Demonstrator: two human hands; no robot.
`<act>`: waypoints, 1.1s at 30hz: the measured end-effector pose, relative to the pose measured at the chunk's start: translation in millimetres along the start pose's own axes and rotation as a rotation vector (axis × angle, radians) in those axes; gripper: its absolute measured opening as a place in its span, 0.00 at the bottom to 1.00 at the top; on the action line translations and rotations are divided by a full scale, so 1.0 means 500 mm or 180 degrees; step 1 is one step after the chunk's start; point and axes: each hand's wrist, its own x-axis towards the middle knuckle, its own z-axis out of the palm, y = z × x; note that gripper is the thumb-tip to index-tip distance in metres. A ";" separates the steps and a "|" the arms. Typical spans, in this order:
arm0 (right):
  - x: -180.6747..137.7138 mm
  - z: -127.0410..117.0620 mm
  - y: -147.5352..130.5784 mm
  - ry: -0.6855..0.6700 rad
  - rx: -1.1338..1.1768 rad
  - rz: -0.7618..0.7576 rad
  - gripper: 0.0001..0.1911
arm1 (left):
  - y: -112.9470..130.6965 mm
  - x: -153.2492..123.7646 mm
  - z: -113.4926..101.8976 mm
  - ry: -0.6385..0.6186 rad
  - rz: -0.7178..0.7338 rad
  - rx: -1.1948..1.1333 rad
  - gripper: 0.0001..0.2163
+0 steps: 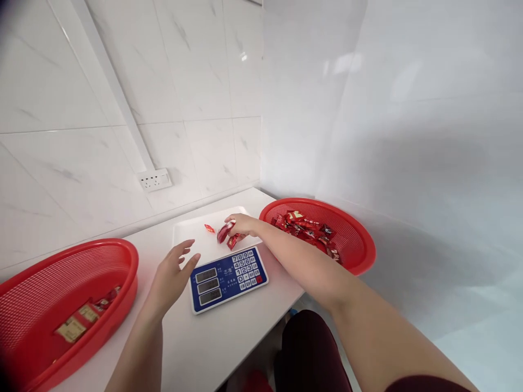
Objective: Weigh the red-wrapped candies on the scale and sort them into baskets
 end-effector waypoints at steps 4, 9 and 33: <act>0.014 0.012 -0.002 0.0192 -0.0086 -0.0096 0.37 | -0.013 0.003 -0.002 -0.0233 0.0073 0.0404 0.20; 0.014 -0.006 0.005 0.0561 -0.0182 -0.0280 0.28 | -0.017 0.000 -0.007 -0.0395 0.0063 0.0532 0.21; -0.168 -0.236 0.192 0.0383 -0.2414 0.0663 0.13 | 0.007 -0.012 -0.067 0.0635 -0.0316 0.0304 0.19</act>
